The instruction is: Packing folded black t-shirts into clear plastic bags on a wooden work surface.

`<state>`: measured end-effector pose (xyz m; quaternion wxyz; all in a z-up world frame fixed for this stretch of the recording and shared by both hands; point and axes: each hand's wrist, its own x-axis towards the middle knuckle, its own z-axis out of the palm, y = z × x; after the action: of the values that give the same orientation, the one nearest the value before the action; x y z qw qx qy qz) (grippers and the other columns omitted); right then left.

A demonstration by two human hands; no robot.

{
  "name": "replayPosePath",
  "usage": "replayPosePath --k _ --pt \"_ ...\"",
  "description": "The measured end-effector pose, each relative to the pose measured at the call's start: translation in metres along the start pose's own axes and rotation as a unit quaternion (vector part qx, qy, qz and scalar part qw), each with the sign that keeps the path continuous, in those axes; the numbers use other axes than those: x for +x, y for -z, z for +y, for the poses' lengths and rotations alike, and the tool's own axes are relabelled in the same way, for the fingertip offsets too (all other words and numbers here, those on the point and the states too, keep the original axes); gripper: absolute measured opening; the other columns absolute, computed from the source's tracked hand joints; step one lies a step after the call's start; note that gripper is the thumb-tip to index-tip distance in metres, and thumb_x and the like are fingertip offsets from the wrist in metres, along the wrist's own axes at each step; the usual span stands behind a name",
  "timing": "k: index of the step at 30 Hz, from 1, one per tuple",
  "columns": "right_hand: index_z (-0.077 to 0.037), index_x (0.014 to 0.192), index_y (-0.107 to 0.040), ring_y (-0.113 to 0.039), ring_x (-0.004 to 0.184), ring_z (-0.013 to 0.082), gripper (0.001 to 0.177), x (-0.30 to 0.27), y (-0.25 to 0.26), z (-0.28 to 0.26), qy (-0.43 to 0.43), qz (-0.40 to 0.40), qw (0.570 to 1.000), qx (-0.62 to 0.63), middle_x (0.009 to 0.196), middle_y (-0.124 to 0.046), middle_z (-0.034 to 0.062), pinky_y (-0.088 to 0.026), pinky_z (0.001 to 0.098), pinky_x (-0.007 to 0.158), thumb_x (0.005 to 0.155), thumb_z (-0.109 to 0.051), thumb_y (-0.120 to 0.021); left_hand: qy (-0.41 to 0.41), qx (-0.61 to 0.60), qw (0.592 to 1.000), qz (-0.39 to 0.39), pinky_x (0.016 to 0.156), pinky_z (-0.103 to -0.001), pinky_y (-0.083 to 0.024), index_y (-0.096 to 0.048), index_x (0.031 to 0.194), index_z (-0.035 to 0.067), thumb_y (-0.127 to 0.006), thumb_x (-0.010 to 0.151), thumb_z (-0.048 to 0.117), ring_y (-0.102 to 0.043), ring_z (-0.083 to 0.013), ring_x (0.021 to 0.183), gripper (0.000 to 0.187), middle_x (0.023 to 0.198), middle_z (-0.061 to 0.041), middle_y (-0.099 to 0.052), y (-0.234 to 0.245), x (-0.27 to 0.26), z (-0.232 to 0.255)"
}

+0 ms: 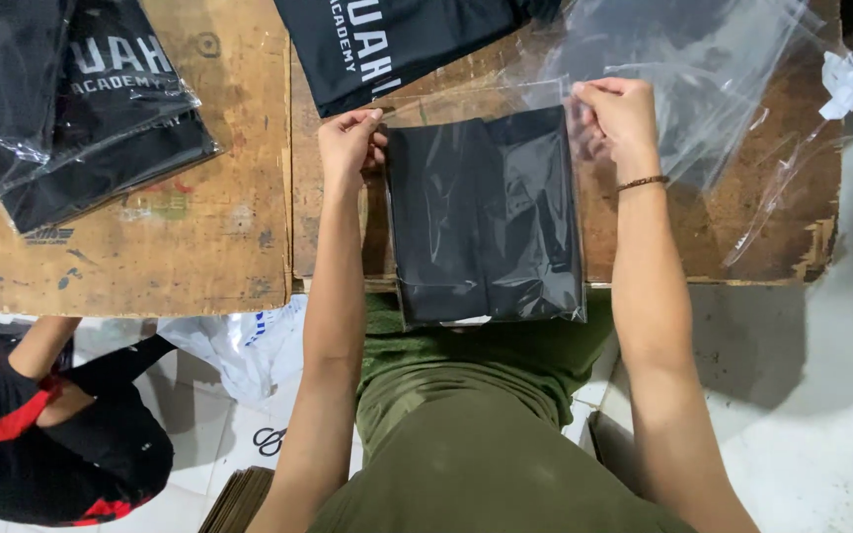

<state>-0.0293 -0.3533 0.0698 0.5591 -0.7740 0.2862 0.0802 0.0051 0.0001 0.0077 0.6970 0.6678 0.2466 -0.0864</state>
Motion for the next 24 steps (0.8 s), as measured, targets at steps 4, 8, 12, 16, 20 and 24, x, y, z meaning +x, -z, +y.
replayPosePath --k 4,8,12,16,20,24 --pt "-0.010 0.097 -0.075 -0.040 0.040 0.0043 0.016 0.013 -0.009 0.005 0.011 -0.012 1.000 -0.015 0.059 -0.062 0.0015 -0.029 0.0202 0.037 0.096 -0.026 -0.077 0.026 -0.003 1.000 -0.005 0.042 -0.025 -0.054 -0.072 0.090 0.007 -0.072 0.094 0.019 -0.065 -0.0182 0.044 0.013 0.071 -0.016 -0.075 -0.001 0.005 -0.003" --pt "-0.009 0.087 -0.074 -0.041 0.039 0.0045 0.007 0.019 -0.012 0.005 0.009 -0.023 1.000 0.009 0.060 -0.063 0.0036 -0.027 0.0195 0.039 0.093 -0.011 -0.074 0.025 -0.041 0.998 -0.031 0.049 -0.025 -0.060 -0.072 0.092 0.006 -0.072 0.094 0.017 -0.073 -0.0191 0.058 0.011 0.079 -0.017 -0.078 0.001 0.000 0.001" --pt "-0.012 0.092 -0.073 -0.050 0.038 -0.0006 0.004 0.033 -0.010 0.015 -0.082 -0.039 0.987 0.133 0.079 -0.077 0.0087 -0.034 0.0105 0.034 0.092 -0.014 -0.077 0.025 -0.068 0.996 -0.046 0.065 -0.029 -0.069 -0.072 0.089 0.003 -0.073 0.094 0.014 -0.080 -0.0202 0.078 0.011 0.092 -0.017 -0.080 0.007 -0.001 0.001" --pt "-0.006 0.098 -0.074 -0.071 0.061 0.0051 0.009 0.030 -0.007 0.021 -0.071 -0.054 0.985 0.147 0.090 -0.081 0.0091 -0.038 0.0120 0.041 0.092 -0.013 -0.076 0.058 -0.033 0.997 -0.022 0.072 -0.031 -0.070 -0.073 0.090 -0.001 -0.073 0.086 0.038 -0.081 -0.0228 0.084 0.039 0.095 -0.017 -0.081 0.000 -0.033 0.036" --pt "-0.001 0.094 -0.075 -0.082 0.079 0.0195 0.022 0.030 -0.008 0.020 -0.073 -0.069 0.974 0.201 0.091 -0.080 0.0144 -0.063 0.0181 0.062 0.093 -0.022 -0.068 0.050 -0.038 0.998 -0.009 0.062 -0.030 -0.069 -0.074 0.087 -0.002 -0.068 0.085 0.047 -0.080 -0.0232 0.072 0.050 0.083 -0.019 -0.078 -0.002 -0.026 0.034" --pt "-0.002 0.091 -0.074 -0.081 0.077 0.0209 0.036 0.045 -0.011 0.026 -0.105 -0.049 0.974 0.197 0.087 -0.079 0.0143 -0.067 0.0228 0.066 0.094 -0.039 -0.072 0.051 -0.054 0.997 -0.034 0.062 -0.033 -0.070 -0.067 0.080 0.001 -0.078 0.086 0.025 -0.081 -0.0275 0.076 0.027 0.088 -0.024 -0.079 0.001 -0.006 0.016"
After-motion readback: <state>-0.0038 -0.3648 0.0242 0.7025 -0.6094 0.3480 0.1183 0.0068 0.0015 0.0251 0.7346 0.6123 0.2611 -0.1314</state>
